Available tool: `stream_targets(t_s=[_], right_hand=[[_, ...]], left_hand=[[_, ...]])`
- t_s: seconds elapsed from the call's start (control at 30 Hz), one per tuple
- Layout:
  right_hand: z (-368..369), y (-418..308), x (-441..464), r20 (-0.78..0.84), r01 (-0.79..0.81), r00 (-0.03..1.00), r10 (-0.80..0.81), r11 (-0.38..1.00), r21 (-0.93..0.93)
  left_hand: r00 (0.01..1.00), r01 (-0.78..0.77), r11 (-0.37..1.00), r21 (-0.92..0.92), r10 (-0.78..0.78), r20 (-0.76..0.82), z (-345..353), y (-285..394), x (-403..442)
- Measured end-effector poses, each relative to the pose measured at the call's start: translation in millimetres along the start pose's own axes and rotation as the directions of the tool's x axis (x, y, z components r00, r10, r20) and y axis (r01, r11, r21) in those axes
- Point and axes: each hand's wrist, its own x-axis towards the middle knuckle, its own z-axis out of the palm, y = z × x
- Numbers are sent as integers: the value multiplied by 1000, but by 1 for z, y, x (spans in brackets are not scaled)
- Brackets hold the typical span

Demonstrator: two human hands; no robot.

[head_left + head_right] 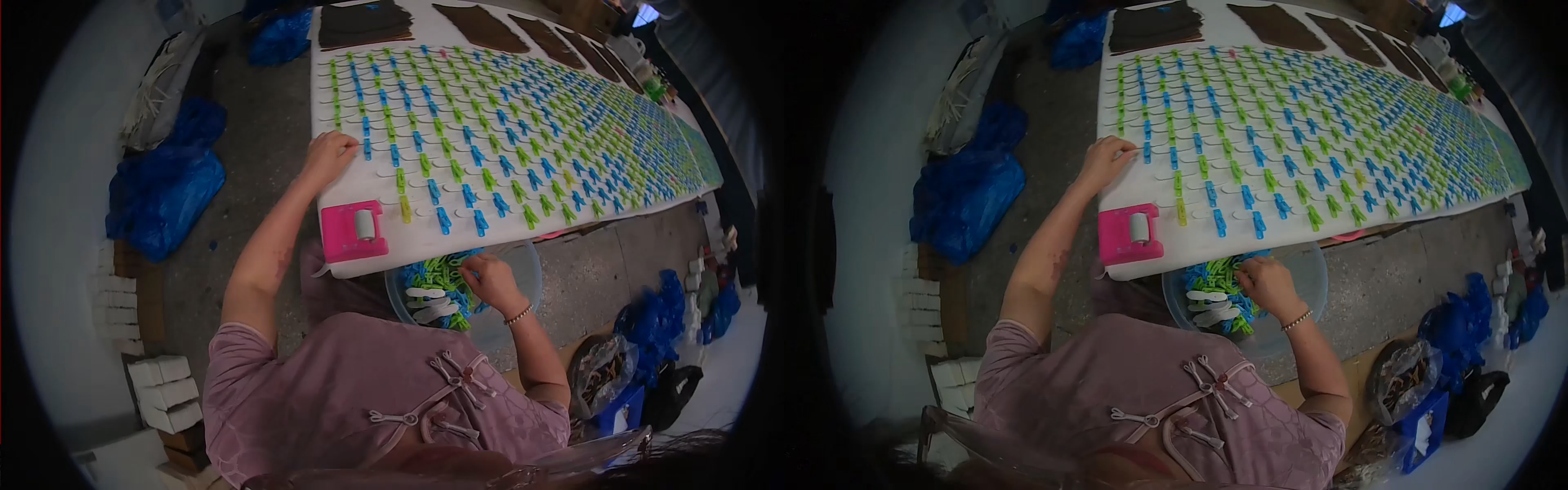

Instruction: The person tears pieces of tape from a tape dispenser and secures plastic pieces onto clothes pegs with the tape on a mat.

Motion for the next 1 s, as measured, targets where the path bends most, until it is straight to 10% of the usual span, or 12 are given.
stream_targets(t_s=[0.13,0.37,0.53,0.73,1.0], right_hand=[[18,33,-3,421,-185,861,285,947,-262],[97,74,-11,233,5,967,100,911,-412],[107,56,4,635,-33,729,255,940,-340],[81,60,-11,559,68,820,124,948,-310],[36,57,-3,440,-276,763,474,854,-442]], left_hand=[[958,249,915,-317,-281,-56,-21,14,-25],[850,327,716,-617,-508,-139,-51,8,-74],[825,302,637,-709,-547,-140,-58,17,-100],[834,297,616,-730,-539,-115,-57,26,-112],[825,299,664,-686,-541,-164,-73,36,-126]])
